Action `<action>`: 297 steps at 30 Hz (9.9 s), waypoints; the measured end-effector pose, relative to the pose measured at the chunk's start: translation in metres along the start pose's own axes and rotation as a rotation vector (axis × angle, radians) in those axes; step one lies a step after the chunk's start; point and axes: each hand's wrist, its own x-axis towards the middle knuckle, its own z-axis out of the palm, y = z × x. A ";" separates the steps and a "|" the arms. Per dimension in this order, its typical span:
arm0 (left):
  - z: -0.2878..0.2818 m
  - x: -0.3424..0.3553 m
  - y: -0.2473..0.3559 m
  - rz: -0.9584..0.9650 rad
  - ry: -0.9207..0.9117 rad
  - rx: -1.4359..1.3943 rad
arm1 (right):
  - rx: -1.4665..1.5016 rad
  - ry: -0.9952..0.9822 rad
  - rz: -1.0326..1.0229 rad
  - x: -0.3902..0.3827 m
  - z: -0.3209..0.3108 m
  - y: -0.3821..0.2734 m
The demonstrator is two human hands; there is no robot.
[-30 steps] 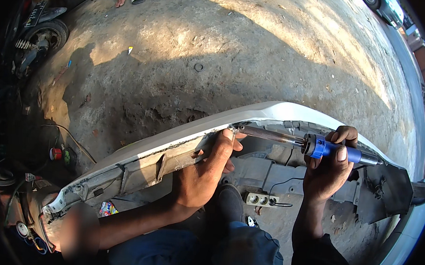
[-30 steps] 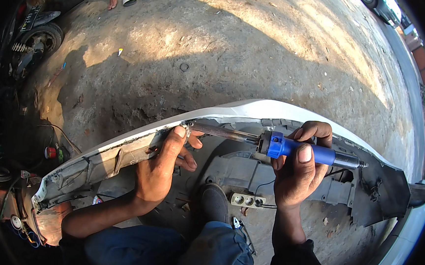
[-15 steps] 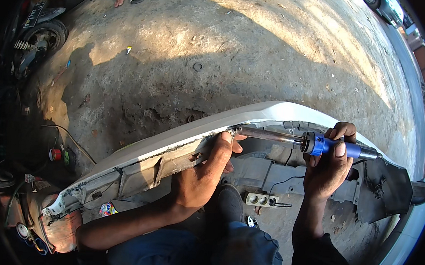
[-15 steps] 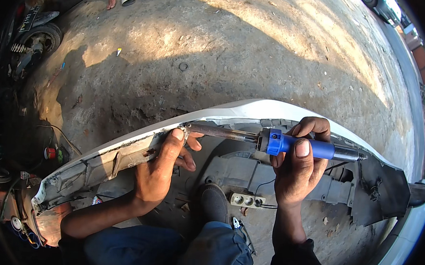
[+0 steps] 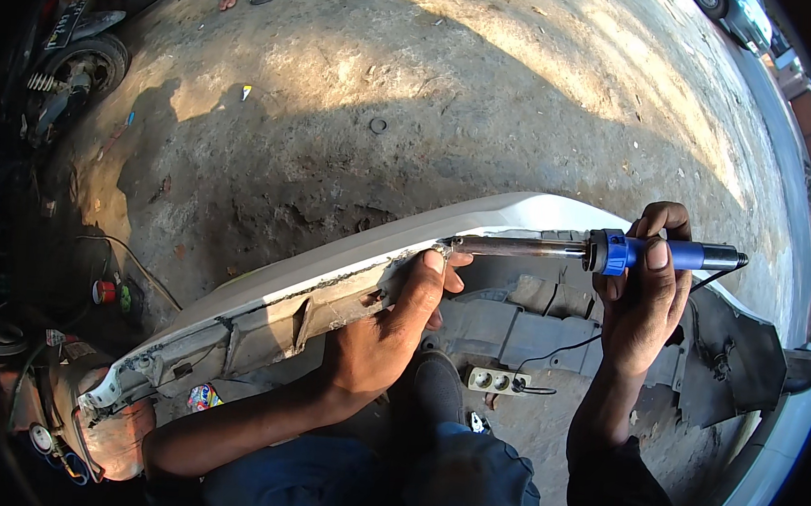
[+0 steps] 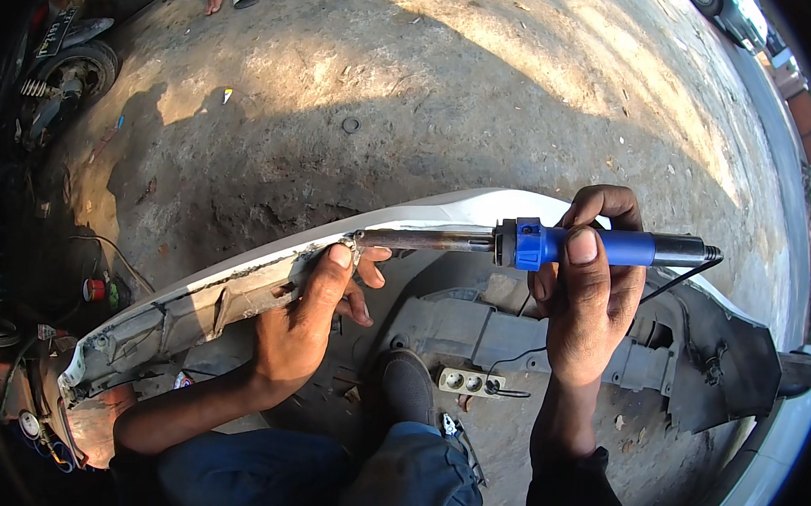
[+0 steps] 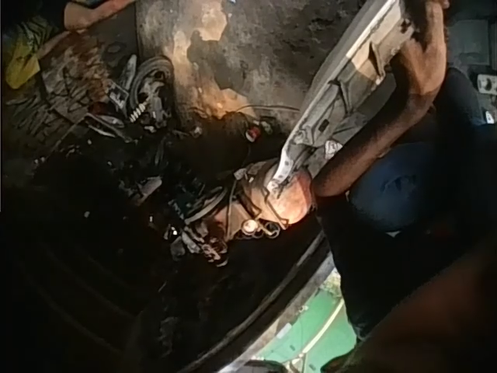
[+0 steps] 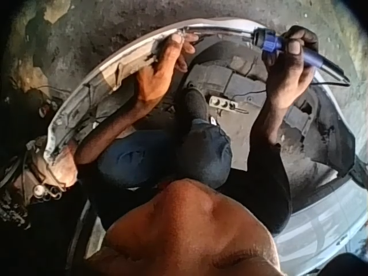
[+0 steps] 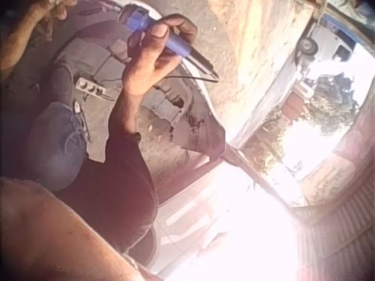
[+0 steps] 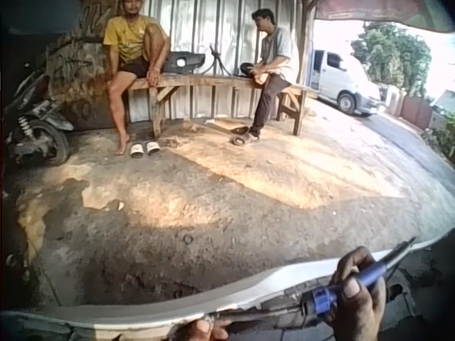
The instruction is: Repairing a detached car bumper using pliers and a soldering iron to fuse plastic parts or wire.
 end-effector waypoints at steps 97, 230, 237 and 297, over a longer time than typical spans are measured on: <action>-0.004 -0.005 0.016 -0.307 0.081 0.094 | -0.179 -0.022 -0.252 -0.012 0.000 0.002; -0.008 -0.009 0.009 -0.165 0.071 0.153 | -0.107 -0.024 -0.351 -0.045 -0.016 0.015; -0.016 -0.010 0.007 -0.144 -0.013 0.226 | -0.097 -0.010 -0.349 -0.045 -0.015 0.016; -0.015 -0.014 0.007 -0.199 -0.047 0.165 | -0.200 -0.054 -0.338 -0.053 -0.015 0.010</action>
